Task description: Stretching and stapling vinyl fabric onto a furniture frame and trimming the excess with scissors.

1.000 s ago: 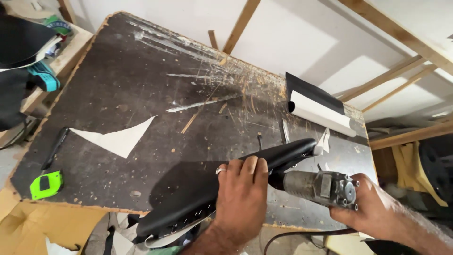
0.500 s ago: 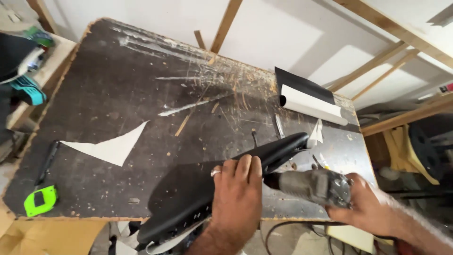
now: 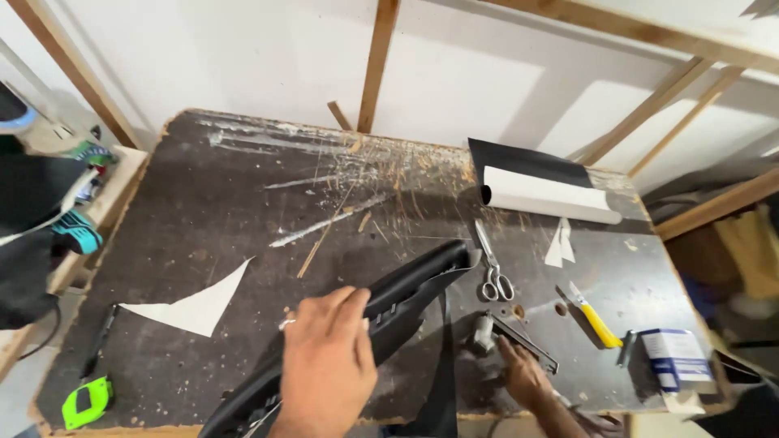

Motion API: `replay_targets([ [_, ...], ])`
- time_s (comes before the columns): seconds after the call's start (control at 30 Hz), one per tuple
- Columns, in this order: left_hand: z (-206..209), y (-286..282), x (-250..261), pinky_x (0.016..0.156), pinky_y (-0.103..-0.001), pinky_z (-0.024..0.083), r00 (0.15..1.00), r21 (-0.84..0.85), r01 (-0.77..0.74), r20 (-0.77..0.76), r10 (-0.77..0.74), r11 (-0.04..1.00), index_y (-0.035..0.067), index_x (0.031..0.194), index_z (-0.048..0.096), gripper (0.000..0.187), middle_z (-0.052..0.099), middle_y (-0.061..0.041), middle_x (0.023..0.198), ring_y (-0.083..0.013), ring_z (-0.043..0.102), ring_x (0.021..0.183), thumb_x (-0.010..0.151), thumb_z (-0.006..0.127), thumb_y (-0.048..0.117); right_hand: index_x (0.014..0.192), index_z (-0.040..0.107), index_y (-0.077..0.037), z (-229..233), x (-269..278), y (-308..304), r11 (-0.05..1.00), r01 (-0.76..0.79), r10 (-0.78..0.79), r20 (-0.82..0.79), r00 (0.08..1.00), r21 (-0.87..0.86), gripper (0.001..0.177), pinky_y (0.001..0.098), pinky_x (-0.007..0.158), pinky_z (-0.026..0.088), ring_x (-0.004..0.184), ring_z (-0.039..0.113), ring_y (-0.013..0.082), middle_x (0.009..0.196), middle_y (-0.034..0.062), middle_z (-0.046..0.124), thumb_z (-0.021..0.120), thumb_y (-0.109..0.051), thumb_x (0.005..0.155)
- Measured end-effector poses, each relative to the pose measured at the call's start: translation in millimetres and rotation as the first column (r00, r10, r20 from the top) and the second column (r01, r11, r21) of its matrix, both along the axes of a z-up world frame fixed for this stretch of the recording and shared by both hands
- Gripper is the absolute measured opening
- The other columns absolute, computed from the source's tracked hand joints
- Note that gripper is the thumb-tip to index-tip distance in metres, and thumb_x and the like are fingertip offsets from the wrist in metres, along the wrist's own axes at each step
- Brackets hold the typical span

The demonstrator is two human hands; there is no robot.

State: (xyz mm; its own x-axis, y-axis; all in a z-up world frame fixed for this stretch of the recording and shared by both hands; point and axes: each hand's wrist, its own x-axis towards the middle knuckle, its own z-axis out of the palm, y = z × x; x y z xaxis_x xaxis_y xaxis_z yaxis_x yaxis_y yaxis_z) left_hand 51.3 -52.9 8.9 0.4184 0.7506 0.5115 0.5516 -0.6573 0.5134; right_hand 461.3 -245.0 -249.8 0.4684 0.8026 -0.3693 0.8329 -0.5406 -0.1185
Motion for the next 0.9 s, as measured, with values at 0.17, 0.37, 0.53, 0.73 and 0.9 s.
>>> replay_targets([
  [0.17, 9.9, -1.1, 2.7, 0.088, -0.050, 0.050, 0.996, 0.011, -0.084, -0.035, 0.084, 0.996, 0.019, 0.120, 0.072, 0.034, 0.071, 0.002, 0.121, -0.0248, 0.067, 0.102, 0.087, 0.066, 0.026, 0.111, 0.076, -0.008, 42.9, -42.5, 53.5, 0.721, -0.153, 0.328, -0.138, 0.935, 0.676, 0.030, 0.0415, 0.091, 0.055, 0.108, 0.073, 0.0314, 0.117, 0.0110, 0.076, 0.074, -0.015, 0.082],
  [0.37, 46.8, 2.5, 65.4, 0.096, -0.043, 0.055, 0.991, 0.182, 0.108, 0.058, -0.120, 0.977, 0.011, 0.111, 0.075, 0.020, 0.067, -0.010, 0.130, -0.0281, 0.070, 0.109, 0.094, 0.070, 0.020, 0.107, 0.074, -0.002, 234.0, -132.6, 132.0, 0.163, 0.122, 0.579, -0.195, 0.792, 0.979, 0.026, 0.0293, 0.085, 0.062, 0.090, 0.077, 0.0211, 0.103, 0.0115, 0.077, 0.081, -0.014, 0.085],
  [0.53, 51.2, 4.9, 89.8, 0.093, -0.041, 0.056, 0.991, 0.201, 0.124, 0.015, -0.129, 0.972, 0.009, 0.100, 0.074, 0.017, 0.066, -0.010, 0.127, -0.0276, 0.071, 0.106, 0.099, 0.062, 0.021, 0.109, 0.074, -0.003, 235.1, -149.1, 157.8, 0.052, 0.201, 0.609, -0.191, 0.770, 0.978, 0.030, 0.0328, 0.084, 0.064, 0.089, 0.077, 0.0244, 0.104, 0.0151, 0.076, 0.082, -0.020, 0.085],
  [0.73, 52.4, -0.6, 98.0, 0.085, -0.036, 0.059, 0.990, 0.244, 0.094, 0.078, -0.116, 0.965, 0.013, 0.088, 0.075, 0.012, 0.068, -0.009, 0.123, -0.0241, 0.073, 0.101, 0.096, 0.066, 0.015, 0.104, 0.075, -0.003, 242.6, -146.7, 164.2, -0.027, 0.276, 0.755, -0.162, 0.635, 0.961, 0.014, 0.0355, 0.077, 0.060, 0.082, 0.069, 0.0241, 0.102, 0.0130, 0.070, 0.075, -0.011, 0.092],
  [0.9, 55.6, -4.1, 103.1, 0.085, -0.033, 0.057, 0.991, 0.226, 0.038, 0.115, -0.066, 0.973, 0.013, 0.083, 0.075, 0.010, 0.070, -0.007, 0.118, -0.0205, 0.073, 0.096, 0.092, 0.071, 0.013, 0.095, 0.076, -0.002, 255.3, -132.7, 171.9, -0.061, 0.156, 0.836, -0.035, 0.547, 0.986, 0.018, 0.0378, 0.074, 0.054, 0.081, 0.063, 0.0240, 0.096, 0.0094, 0.066, 0.060, 0.005, 0.090],
])
